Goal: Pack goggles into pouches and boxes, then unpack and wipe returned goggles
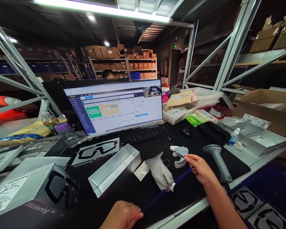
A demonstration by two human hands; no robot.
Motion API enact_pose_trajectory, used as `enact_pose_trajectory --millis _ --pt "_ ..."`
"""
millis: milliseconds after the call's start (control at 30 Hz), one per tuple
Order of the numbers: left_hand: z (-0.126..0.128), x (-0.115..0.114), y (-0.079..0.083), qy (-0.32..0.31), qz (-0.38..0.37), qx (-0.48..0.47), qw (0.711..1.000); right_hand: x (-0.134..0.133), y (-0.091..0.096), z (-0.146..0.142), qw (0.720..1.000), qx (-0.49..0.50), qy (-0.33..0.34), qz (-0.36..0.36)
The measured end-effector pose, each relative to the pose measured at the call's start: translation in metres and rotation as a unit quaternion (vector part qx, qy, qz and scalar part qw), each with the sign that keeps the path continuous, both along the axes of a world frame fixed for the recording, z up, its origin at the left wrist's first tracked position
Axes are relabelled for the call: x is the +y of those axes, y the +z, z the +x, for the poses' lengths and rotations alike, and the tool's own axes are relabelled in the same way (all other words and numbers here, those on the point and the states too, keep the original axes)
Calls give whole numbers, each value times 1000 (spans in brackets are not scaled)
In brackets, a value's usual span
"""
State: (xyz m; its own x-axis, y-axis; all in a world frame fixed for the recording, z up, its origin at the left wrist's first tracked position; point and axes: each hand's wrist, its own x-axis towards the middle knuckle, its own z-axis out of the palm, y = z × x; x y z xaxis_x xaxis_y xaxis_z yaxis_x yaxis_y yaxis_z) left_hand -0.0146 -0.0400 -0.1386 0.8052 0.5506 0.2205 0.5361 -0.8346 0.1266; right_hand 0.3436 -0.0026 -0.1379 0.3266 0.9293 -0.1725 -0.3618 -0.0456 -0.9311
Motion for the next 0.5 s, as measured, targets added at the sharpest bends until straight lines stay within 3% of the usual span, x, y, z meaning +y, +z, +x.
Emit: enact_pose_trajectory --millis 200,333,433,500 --pt "7 1 -8 5 54 -5 999 2 -10 14 992 126 1 12" --pt "22 5 -1 63 39 -49 996 1 -4 18 987 151 -21 55" --pt "40 12 12 130 25 -58 990 -2 6 -4 992 56 -33 105" --pt "53 21 22 166 33 -37 985 -6 11 -30 984 -121 -13 130"
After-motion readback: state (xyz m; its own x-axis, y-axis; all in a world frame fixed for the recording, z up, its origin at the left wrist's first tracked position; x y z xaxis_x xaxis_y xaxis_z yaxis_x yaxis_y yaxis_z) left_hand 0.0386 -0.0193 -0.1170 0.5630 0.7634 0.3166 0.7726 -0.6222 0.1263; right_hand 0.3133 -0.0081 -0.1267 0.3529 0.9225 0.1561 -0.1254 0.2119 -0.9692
